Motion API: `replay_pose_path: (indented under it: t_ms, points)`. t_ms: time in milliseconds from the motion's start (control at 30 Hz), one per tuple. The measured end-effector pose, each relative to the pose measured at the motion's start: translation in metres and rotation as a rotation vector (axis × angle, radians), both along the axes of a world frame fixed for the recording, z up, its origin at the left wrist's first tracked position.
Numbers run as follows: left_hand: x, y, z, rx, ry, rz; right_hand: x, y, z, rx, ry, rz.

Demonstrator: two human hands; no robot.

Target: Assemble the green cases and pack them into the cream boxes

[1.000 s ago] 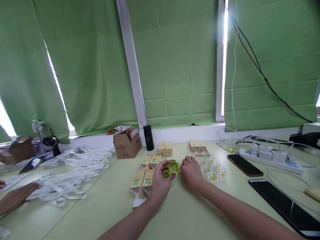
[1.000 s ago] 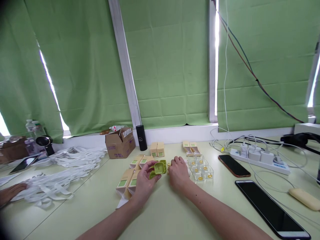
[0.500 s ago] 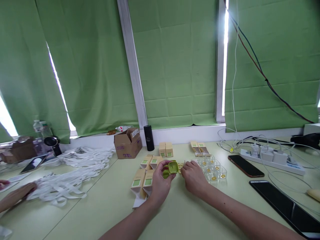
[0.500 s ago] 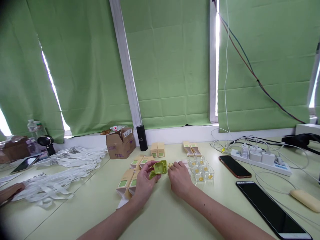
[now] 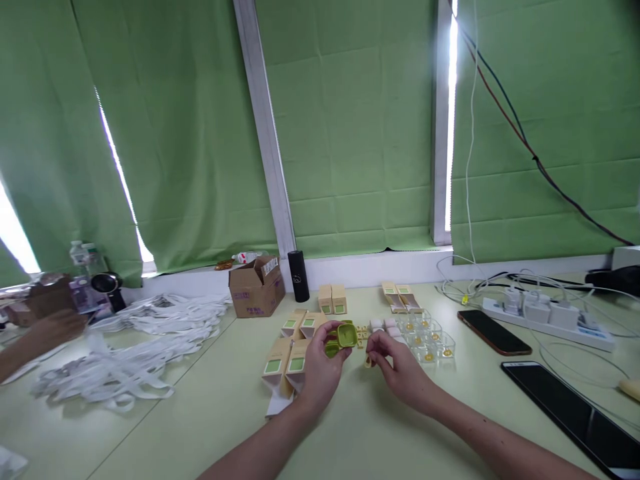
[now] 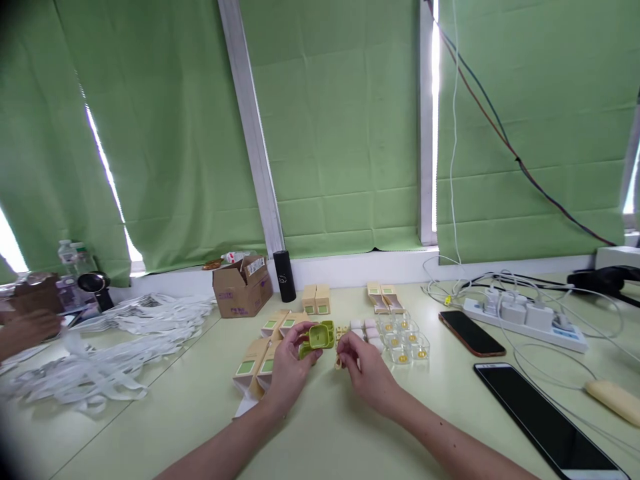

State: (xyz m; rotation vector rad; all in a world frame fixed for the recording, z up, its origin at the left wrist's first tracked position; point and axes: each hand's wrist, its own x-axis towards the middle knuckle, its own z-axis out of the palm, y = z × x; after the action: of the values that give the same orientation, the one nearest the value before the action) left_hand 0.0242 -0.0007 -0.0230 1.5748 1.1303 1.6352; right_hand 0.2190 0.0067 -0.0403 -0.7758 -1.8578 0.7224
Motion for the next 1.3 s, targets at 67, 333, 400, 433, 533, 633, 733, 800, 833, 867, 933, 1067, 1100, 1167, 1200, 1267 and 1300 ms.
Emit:
replay_pose_path:
  t_ms: [67,333,400,433,533,633,733,800,833,867,933,1067,1100,1167,1200,1267,1300]
  points:
    - [0.000,0.000,0.000,-0.005,0.011,0.004,-0.001,-0.001,0.003,-0.018,0.095,0.016]
    - [0.001,-0.003,-0.001,-0.003,0.059,0.021,0.000,0.000,0.007,-0.046,0.260,-0.002]
    - [0.001,-0.004,-0.001,-0.006,0.066,0.016,0.000,0.001,0.007,-0.087,0.315,0.003]
    - [0.001,-0.004,0.000,-0.008,0.070,0.011,0.000,0.002,0.006,-0.111,0.349,0.010]
    - [0.002,-0.006,0.001,-0.016,0.080,-0.002,0.000,0.004,0.006,-0.172,0.444,0.036]
    - [0.003,-0.007,0.002,-0.026,0.092,-0.006,0.000,0.003,0.008,-0.194,0.486,0.053]
    - [0.004,-0.007,0.002,-0.025,0.091,-0.003,0.000,0.001,0.010,-0.190,0.481,0.055]
    - [0.004,-0.007,0.001,-0.017,0.086,-0.005,-0.001,0.001,0.011,-0.188,0.477,0.050]
    - [0.004,-0.008,0.001,-0.014,0.086,-0.007,-0.001,0.000,0.011,-0.189,0.478,0.048]
    - [0.004,-0.008,0.001,-0.014,0.089,-0.009,-0.001,0.001,0.011,-0.191,0.482,0.045]
    - [0.004,-0.008,0.001,-0.018,0.099,-0.009,-0.002,0.001,0.010,-0.200,0.489,0.038]
    - [0.004,-0.009,0.002,-0.038,0.124,0.014,-0.002,0.002,0.010,-0.232,0.508,0.040]
    - [0.004,-0.009,0.002,-0.044,0.128,0.016,-0.002,0.002,0.010,-0.236,0.514,0.051]
    - [0.005,-0.010,0.003,-0.054,0.136,0.015,-0.002,0.002,0.010,-0.223,0.513,0.071]
    - [0.005,-0.011,0.003,-0.057,0.141,0.013,-0.002,0.001,0.010,-0.207,0.505,0.074]
    - [0.005,-0.011,0.003,-0.057,0.152,0.010,-0.001,0.001,0.010,-0.173,0.477,0.064]
    - [0.006,-0.012,0.003,-0.055,0.158,0.007,-0.001,0.000,0.010,-0.157,0.458,0.051]
